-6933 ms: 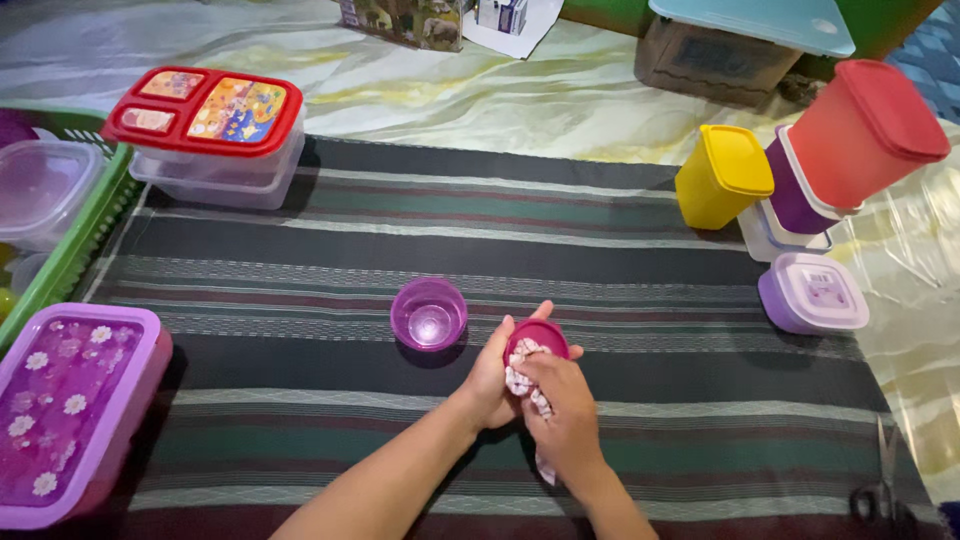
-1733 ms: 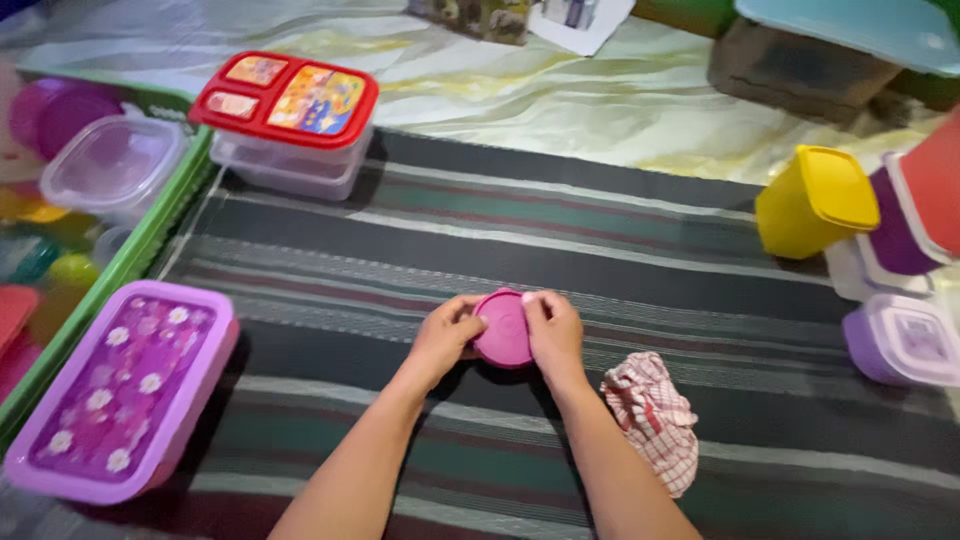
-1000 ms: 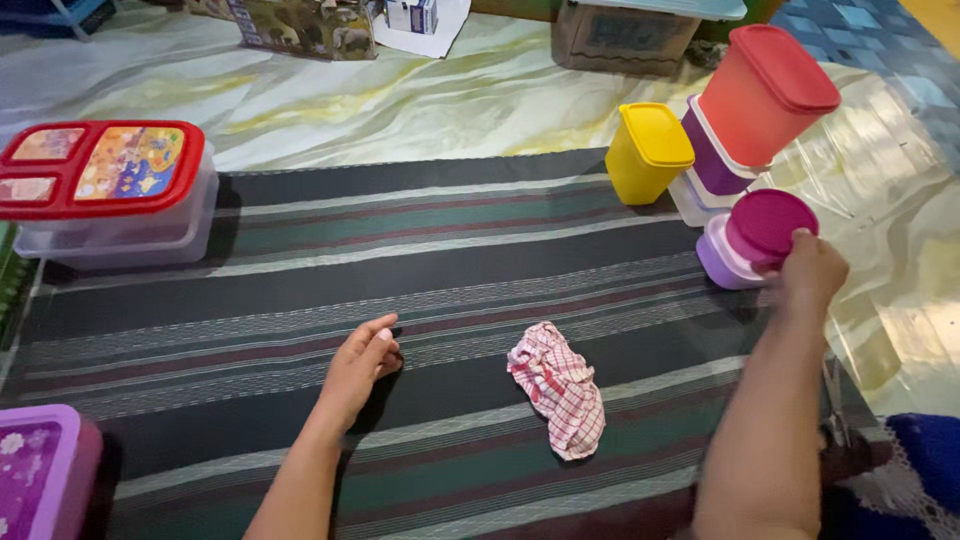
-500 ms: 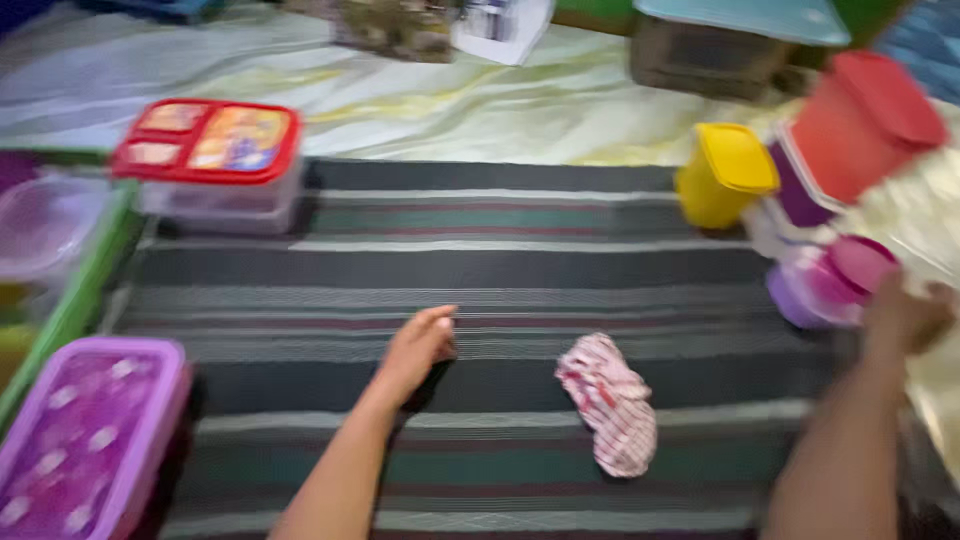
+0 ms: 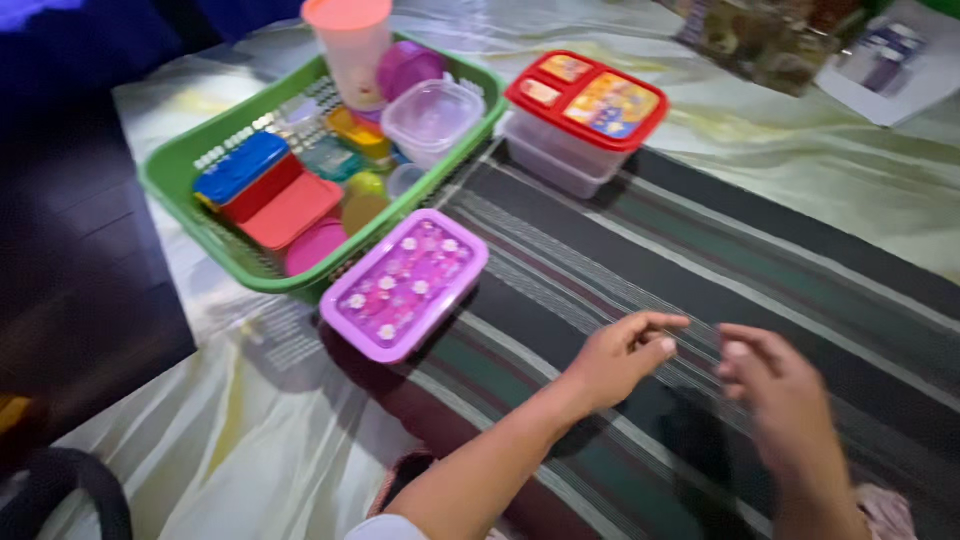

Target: The person wipes the inside and outside of several plastic food containers and lids with a cloth, then places cutlery inside one container and closes it. They continue wiping additional containers and lids, stacking them as they finish.

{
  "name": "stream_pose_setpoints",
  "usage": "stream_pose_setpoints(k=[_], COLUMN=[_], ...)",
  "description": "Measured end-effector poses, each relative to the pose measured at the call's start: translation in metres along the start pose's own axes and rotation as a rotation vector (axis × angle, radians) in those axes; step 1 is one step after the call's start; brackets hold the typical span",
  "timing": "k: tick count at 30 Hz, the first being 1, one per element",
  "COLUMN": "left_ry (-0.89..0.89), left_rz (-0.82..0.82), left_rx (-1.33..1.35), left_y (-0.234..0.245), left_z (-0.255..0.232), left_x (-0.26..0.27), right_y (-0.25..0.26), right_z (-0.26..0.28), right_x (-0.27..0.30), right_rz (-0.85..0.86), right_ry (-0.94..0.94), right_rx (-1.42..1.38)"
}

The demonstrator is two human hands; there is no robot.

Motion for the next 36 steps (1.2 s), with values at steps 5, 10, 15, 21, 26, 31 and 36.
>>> stream_pose_setpoints(k=[5, 10, 15, 21, 26, 31, 36], left_ry=[-0.055, -0.188, 0.111, 0.759, 0.888, 0.951, 0.725], left_rz=[-0.133, -0.363, -0.667, -0.488, -0.197, -0.593, -0.773], left_rx=[-0.016, -0.38, -0.844, -1.005, -1.328, -1.048, -1.128], left_y=[0.099, 0.256, 0.439, 0.541, 0.534, 0.527, 0.504], left_z=[-0.063, -0.105, -0.098, 0.004, 0.043, 0.01, -0.072], left_x=[0.054, 0.066, 0.016, -0.053, -0.086, -0.054, -0.031], right_y=[-0.12, -0.207, -0.264, -0.276, -0.258, -0.241, -0.235], right_z=[0.043, 0.083, 0.108, 0.106, 0.088, 0.081, 0.08], right_x=[-0.02, -0.04, -0.062, -0.082, -0.097, -0.11, -0.114], right_rz=[0.302, 0.477, 0.547, 0.454, 0.411, 0.359, 0.315], right_ry=[0.002, 0.081, 0.101, 0.104, 0.037, 0.032, 0.081], right_rx=[-0.125, -0.254, -0.388, -0.387, -0.349, -0.373, -0.281])
Point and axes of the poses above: each hand's wrist, its own x-axis away from the middle knuckle, its own y-axis out of the back of the hand, z = x × y, the point moved 6 cm from there along -x, towards the middle knuckle, and after that the axes turned 6 degrees about y, right-handed, at the moved point
